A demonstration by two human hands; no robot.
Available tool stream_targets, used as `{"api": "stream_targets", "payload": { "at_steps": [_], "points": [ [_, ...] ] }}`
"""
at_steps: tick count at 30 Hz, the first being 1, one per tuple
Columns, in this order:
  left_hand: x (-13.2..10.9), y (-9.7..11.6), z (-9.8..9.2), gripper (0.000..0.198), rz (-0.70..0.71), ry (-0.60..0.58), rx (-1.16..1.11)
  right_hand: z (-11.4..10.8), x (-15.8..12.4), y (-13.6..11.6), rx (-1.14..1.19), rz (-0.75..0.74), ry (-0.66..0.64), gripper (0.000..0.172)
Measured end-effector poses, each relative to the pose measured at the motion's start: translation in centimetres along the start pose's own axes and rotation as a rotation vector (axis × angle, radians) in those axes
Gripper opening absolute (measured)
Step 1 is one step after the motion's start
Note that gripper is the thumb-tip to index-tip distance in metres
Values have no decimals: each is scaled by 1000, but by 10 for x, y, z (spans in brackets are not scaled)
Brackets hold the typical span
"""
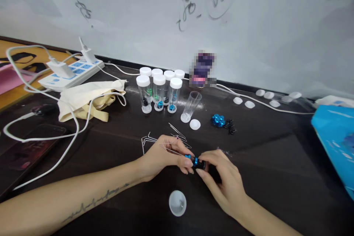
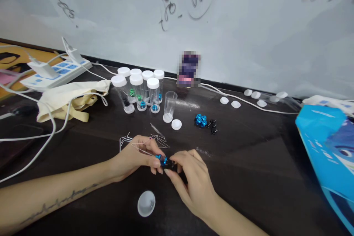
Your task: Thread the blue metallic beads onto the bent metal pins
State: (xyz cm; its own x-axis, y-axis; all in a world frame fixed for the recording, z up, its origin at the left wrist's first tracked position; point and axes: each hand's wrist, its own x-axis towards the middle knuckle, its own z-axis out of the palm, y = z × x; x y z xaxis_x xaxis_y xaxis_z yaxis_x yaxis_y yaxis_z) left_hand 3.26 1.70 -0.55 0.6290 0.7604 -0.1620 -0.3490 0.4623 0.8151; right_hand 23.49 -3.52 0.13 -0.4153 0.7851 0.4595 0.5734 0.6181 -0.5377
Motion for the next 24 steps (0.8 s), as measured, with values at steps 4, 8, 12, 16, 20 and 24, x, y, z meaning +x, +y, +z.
{"api": "stream_targets", "payload": {
  "at_steps": [4, 8, 12, 16, 20, 24],
  "points": [
    [-1, 0, 0, 18, -26, -11, 20, 0, 2, 0, 5, -20, -20, 15],
    [-2, 0, 1, 19, -46, -21, 28, 1, 4, 0, 4, -29, -63, 35],
    [-1, 0, 1, 18, -37, -25, 19, 1, 2, 1, 21, -17, -58, 43],
    [-1, 0, 0, 15, 4, 0, -9, -1, 1, -1, 16, 13, -8, 24],
    [-1, 0, 0, 17, -14, 0, 6, -1, 3, -1, 12, -13, -5, 8],
    [-1, -1, 0, 17, -24, -19, 28, -1, 4, -1, 0, -28, -38, 22]
  ]
}}
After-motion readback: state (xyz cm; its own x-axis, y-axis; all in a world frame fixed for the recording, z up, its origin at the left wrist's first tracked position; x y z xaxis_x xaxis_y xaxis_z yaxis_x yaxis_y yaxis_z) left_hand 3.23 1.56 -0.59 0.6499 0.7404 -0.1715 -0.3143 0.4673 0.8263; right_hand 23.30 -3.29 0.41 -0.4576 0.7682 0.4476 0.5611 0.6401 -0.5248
